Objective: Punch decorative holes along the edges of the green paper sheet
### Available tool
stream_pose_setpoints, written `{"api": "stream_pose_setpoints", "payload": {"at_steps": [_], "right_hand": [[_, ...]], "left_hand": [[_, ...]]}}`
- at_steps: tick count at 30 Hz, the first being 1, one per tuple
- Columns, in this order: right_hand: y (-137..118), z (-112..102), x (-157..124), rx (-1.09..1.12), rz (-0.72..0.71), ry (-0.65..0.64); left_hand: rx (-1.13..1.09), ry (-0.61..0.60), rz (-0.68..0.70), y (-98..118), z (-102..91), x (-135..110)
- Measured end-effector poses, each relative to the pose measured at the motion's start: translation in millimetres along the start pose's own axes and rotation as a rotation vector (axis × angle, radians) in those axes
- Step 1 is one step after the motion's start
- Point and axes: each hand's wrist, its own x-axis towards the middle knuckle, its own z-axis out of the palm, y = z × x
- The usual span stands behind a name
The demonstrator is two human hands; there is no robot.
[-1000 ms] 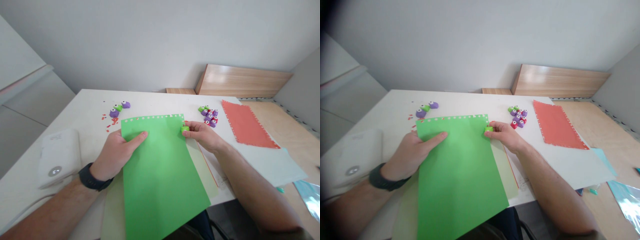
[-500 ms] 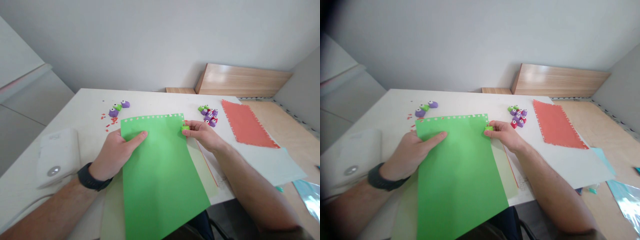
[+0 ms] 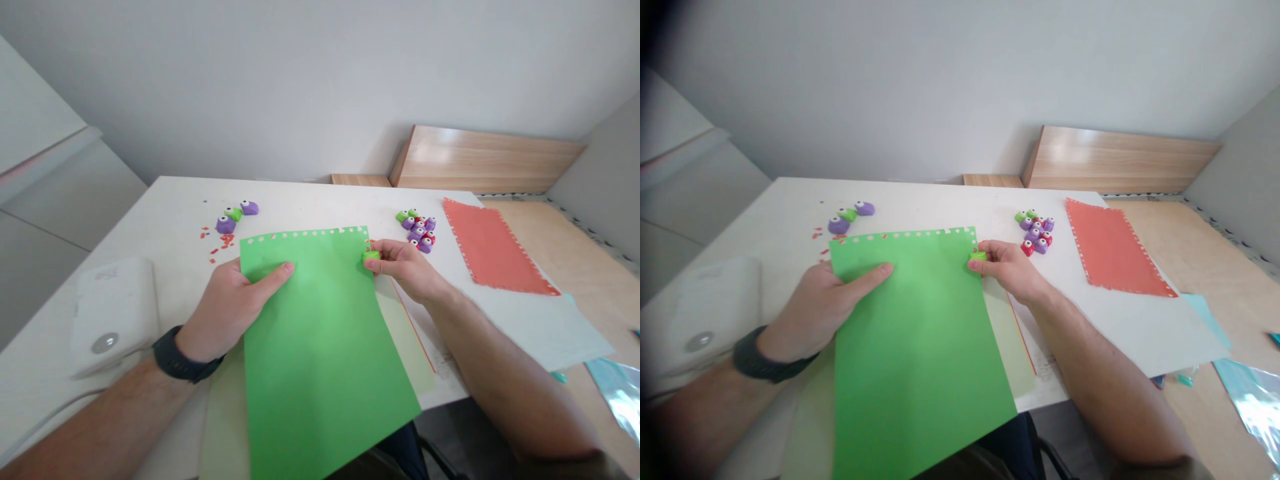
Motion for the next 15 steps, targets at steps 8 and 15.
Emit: {"api": "stream_pose_setpoints", "payload": {"at_steps": [8, 15], "right_hand": [[5, -1, 1, -0.036, -0.009, -0.013], [12, -3, 4, -0.041, -0.012, -0.007]], "left_hand": [[0.036, 0.007, 0.001, 1, 0.2, 0], [0.065, -0.016, -0.001, 7, -0.5, -1]]}}
